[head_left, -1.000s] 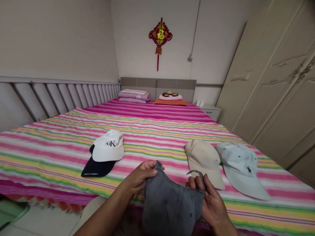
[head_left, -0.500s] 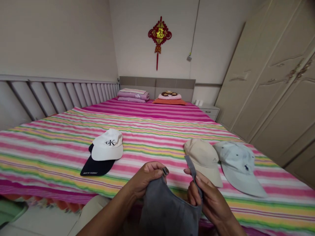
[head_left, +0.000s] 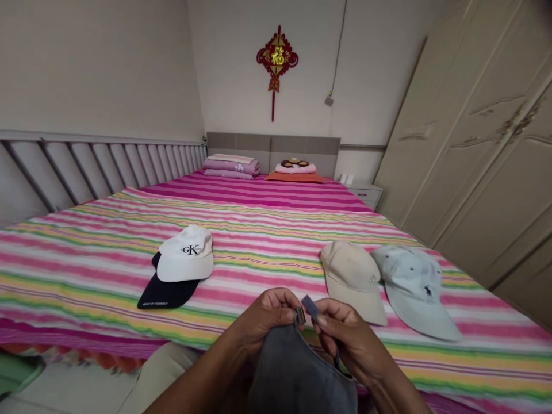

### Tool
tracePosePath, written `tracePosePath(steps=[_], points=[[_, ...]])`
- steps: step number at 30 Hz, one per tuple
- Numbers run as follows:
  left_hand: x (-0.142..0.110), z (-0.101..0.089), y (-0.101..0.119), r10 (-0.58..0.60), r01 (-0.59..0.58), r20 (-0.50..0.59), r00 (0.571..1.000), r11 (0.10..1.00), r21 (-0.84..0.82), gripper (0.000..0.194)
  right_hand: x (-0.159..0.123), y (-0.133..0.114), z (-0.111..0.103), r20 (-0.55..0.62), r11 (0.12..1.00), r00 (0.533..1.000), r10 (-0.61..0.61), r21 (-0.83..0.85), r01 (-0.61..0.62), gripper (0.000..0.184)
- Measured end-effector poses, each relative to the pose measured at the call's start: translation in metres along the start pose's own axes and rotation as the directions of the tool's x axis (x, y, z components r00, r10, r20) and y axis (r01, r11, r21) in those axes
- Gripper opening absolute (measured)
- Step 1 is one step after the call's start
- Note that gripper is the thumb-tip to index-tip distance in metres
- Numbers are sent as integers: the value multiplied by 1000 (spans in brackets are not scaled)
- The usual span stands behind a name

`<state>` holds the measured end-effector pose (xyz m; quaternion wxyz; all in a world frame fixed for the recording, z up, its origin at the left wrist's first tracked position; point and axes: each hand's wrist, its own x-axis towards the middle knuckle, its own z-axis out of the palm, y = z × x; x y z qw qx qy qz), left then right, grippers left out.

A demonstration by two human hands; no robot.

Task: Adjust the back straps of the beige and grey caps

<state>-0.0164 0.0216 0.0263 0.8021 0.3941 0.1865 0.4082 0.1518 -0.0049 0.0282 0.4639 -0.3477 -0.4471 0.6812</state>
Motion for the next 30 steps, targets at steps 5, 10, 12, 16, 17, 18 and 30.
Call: tracePosePath(steps=[5,10,12,16,17,18,30], points=[[3,0,-6,-10,11,20,1000,997,-80,20,5,4,9,61,992,997,45,118,-52,29],[5,0,-10,5,4,64,998,990,-143,16,9,9,10,161,962,985,67,251,-107,29],[6,0,-11,2,10,77,997,987,-157,16,10,11,8,171,957,982,75,264,-119,27],[8,-1,-11,-1,15,82,997,986,-167,18,10,13,6,189,964,979,71,239,-116,24],[8,-1,-11,-6,19,80,997,986,-166,18,10,12,5,186,967,980,68,229,-110,25],[8,-1,-11,-11,23,74,997,986,-163,19,10,12,5,184,970,981,65,221,-106,25],[5,-4,-10,-45,43,-8,999,991,-125,20,8,4,3,67,996,996,59,-74,-54,28]])
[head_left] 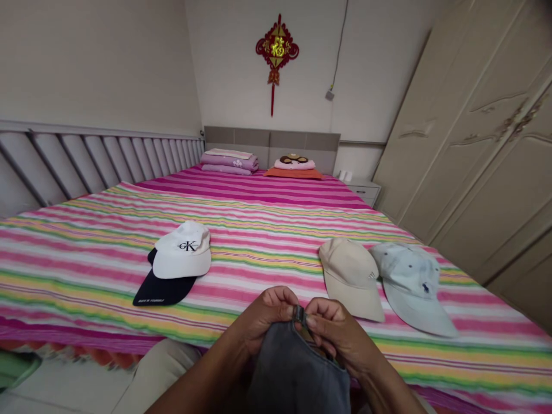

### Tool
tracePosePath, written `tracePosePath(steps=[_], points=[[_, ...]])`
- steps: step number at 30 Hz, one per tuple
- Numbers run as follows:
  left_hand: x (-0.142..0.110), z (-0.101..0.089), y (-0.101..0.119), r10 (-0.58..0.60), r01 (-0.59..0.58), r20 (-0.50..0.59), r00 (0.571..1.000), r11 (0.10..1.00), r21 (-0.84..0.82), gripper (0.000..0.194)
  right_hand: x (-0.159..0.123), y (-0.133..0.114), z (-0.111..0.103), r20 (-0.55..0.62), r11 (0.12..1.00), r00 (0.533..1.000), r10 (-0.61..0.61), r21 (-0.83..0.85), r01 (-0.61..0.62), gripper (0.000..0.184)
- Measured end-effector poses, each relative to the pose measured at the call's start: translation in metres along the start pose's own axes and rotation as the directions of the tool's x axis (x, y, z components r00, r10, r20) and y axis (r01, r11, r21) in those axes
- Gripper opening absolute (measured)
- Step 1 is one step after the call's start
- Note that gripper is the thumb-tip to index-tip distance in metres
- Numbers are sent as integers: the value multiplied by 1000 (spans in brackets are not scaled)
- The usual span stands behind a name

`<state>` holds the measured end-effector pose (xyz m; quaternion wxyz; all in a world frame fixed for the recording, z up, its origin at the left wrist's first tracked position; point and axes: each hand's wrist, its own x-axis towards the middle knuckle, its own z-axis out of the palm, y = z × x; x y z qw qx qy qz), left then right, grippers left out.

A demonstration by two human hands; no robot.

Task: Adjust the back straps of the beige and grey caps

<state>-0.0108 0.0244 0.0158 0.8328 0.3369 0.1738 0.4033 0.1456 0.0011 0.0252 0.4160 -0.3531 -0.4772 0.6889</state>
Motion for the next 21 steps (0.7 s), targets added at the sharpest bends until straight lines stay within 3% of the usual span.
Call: tracePosePath(steps=[10,16,21], points=[[-3,-1,4,71,-63,-108,992,995,79,22,-6,-4,9,-79,995,996,-47,83,54,26],[-6,-5,3,7,2,-104,995,996,89,23,-3,-1,13,-56,987,996,-76,134,83,29],[-9,-11,3,-24,25,-7,1000,996,88,24,-3,1,14,-99,995,992,-75,57,80,27]])
